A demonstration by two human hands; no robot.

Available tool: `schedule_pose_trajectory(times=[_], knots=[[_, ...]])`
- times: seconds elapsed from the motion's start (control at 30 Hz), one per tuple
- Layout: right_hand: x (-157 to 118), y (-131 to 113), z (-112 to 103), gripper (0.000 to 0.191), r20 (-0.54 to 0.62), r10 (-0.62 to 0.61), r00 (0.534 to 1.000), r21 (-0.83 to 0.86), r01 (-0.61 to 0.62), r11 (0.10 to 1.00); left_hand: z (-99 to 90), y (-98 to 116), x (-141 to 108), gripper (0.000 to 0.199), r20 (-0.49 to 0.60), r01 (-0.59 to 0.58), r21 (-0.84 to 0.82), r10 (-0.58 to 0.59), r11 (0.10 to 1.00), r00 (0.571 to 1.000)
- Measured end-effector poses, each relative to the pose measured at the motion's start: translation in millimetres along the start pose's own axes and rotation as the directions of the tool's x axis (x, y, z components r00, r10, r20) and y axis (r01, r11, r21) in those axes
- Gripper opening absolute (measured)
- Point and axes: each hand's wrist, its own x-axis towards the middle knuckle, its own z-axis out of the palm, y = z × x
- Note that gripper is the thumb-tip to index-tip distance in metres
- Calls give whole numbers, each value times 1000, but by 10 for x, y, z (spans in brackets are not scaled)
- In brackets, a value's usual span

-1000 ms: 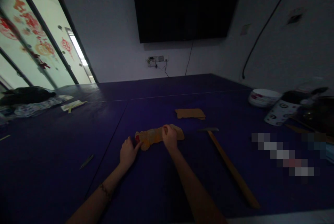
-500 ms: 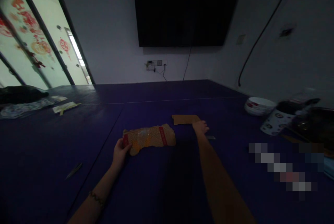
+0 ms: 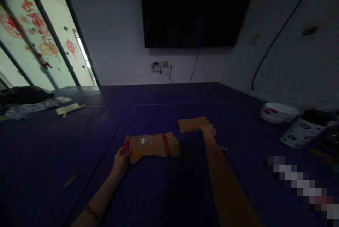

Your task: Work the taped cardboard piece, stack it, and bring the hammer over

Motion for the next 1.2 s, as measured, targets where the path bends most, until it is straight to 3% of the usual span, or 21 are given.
schedule_pose_trajectory(times=[0.13,0.3,0.37,0.47,0.6,0.67,0.77,0.83,1.0,1.2], knots=[[-132,-61,61,37,59,47,997,327,-64,943,7,22,-3,37,41,11,-52,-9,999,999],[-341,-188,15,24,209,-66,976,688,-99,719,3,31,6,30,46,24,-59,-22,998,999],[-438,-228,-71,19,296,-121,948,753,-153,640,8,35,10,26,49,45,-90,-41,995,998],[-696,-242,-152,16,441,-231,867,773,-236,589,28,51,11,22,51,87,-150,-80,985,995],[-1282,-155,11,16,590,-306,747,697,-280,661,61,77,-2,21,33,126,-181,-122,975,992],[-1573,-77,170,28,617,-294,730,652,-266,710,73,82,-20,21,51,146,-189,-139,971,989],[-1852,40,387,54,585,-278,762,627,-208,750,78,77,-57,23,92,189,-189,-174,964,980],[-1923,102,486,62,551,-274,788,616,-163,770,75,75,-82,23,113,216,-177,-199,960,974],[-1939,213,574,57,492,-347,798,591,-14,807,90,110,-114,18,178,274,-138,-248,952,952],[-1977,281,535,53,382,-464,799,555,204,807,119,105,-140,27,151,252,-53,-242,966,958]])
